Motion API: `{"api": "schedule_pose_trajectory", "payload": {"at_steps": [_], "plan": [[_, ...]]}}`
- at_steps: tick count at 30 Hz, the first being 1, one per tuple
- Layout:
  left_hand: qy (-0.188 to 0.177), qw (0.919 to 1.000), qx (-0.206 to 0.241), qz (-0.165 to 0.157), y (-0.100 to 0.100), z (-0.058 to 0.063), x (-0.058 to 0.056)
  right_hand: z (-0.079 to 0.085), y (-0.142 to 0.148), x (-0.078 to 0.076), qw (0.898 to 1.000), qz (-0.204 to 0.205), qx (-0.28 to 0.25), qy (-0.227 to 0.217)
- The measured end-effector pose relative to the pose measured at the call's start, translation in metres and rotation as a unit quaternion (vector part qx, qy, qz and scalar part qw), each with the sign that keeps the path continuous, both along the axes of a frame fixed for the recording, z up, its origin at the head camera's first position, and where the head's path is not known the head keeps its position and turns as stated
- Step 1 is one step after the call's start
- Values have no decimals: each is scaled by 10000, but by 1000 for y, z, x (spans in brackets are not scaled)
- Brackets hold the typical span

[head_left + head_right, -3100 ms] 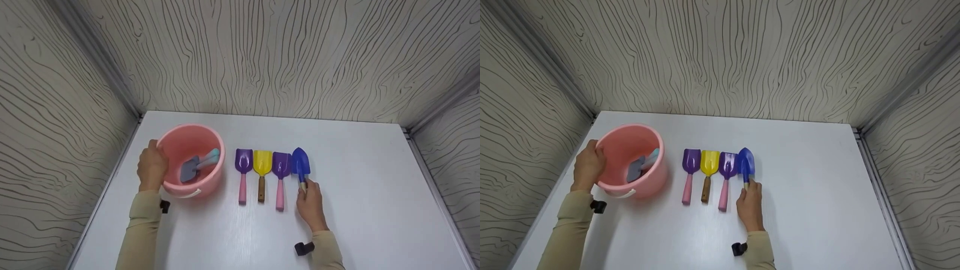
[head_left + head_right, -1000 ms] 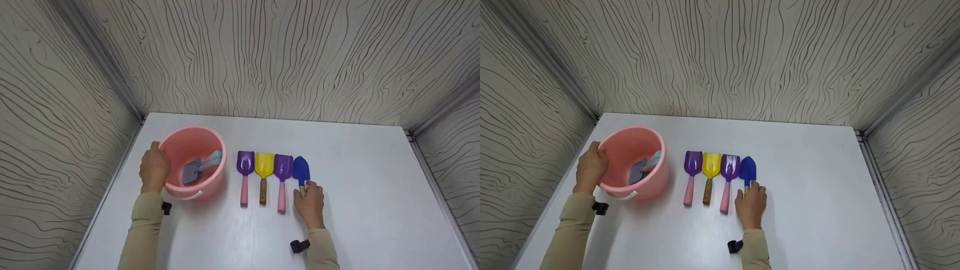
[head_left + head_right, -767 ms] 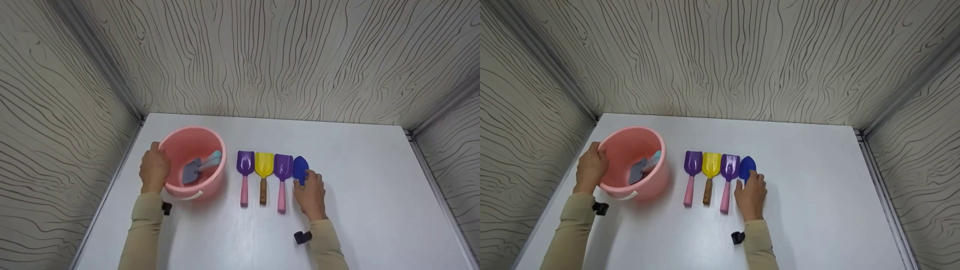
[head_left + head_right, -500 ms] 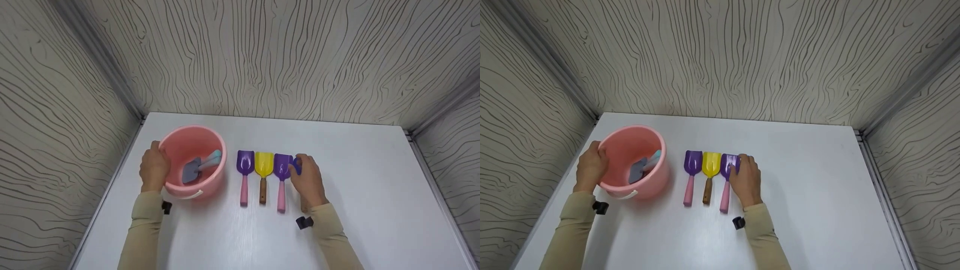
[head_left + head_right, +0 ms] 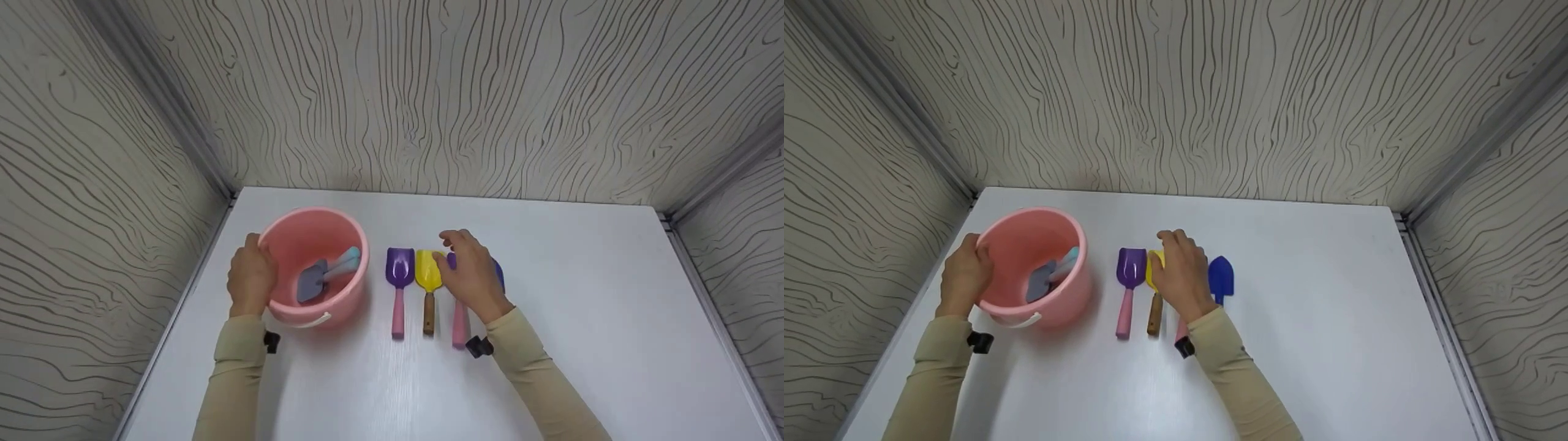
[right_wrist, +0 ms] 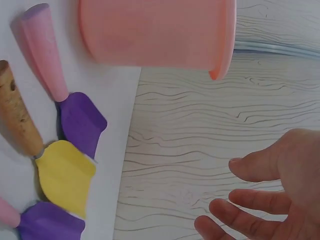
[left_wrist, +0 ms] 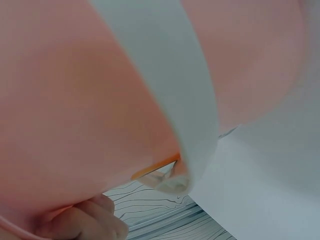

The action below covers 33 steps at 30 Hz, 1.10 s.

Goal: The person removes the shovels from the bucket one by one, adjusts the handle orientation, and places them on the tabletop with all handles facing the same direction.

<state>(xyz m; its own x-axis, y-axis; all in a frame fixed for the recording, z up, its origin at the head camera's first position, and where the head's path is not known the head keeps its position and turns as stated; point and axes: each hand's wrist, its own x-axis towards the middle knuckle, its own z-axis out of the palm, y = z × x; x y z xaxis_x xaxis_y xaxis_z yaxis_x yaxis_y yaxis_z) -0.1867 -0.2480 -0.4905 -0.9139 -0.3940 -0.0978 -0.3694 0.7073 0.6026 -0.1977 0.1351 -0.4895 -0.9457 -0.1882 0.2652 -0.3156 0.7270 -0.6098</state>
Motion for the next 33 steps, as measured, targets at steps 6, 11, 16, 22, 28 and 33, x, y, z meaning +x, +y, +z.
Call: {"api": "schedule_pose_trajectory", "payload": {"at_steps": [6,11,16,22,28,33], "plan": [[19,10000,31,28,1,-2,0,20,-27,-1,9981,580,-88,178],[40,9999,133,32,-1,-2,0,33,-52,-5,9924,1161,-110,380],[71,9996,262,25,0,-1,0,42,-75,-7,9874,1531,33,397],[94,9998,176,11,0,0,-1,46,-103,-8,9800,1947,137,395],[106,9998,168,18,0,1,0,35,-129,-12,9684,2422,482,345],[102,9998,152,37,0,-1,0,25,-146,-13,9638,2548,786,94]]}}
